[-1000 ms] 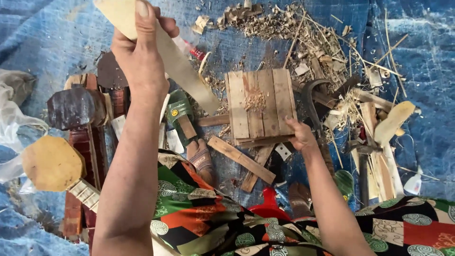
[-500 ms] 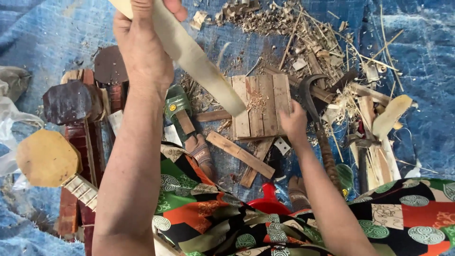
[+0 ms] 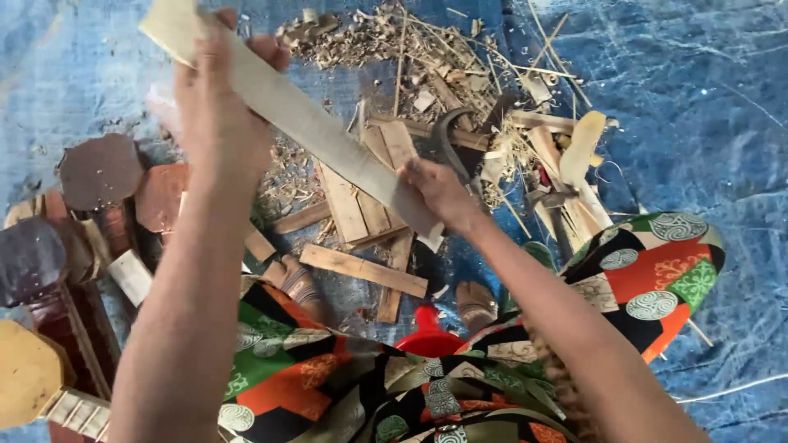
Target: Shaving and shaping wooden components using a curved blade, likely for instrument making.
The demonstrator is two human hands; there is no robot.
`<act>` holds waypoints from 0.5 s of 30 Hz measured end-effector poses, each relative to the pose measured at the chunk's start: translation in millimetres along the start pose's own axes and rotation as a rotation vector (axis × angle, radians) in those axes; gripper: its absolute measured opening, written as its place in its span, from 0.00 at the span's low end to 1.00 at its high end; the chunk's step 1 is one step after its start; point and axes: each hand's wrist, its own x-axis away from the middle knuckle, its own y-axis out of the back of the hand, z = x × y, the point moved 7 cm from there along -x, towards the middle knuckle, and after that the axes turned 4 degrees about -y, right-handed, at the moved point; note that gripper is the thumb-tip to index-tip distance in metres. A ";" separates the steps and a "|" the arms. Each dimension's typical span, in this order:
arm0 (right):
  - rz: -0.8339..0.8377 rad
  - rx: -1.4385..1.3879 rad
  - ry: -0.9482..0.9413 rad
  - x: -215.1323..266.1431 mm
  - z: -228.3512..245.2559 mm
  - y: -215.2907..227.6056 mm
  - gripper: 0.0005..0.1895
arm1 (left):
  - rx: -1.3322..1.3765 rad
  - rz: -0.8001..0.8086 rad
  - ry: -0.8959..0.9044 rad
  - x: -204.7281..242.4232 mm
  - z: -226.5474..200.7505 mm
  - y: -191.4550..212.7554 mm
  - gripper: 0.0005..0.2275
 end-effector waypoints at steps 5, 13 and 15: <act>-0.017 0.308 0.112 10.8 -19.7 19.2 0.17 | -0.143 -0.050 0.173 4.3 30.2 -20.1 0.18; -0.597 0.202 -0.139 -47.4 -123.9 197.3 0.22 | -0.502 0.242 -0.288 -17.9 51.9 -17.8 0.16; -0.711 0.212 -0.189 -67.9 -185.3 253.9 0.24 | -0.500 0.352 -0.339 -10.9 50.7 -28.1 0.16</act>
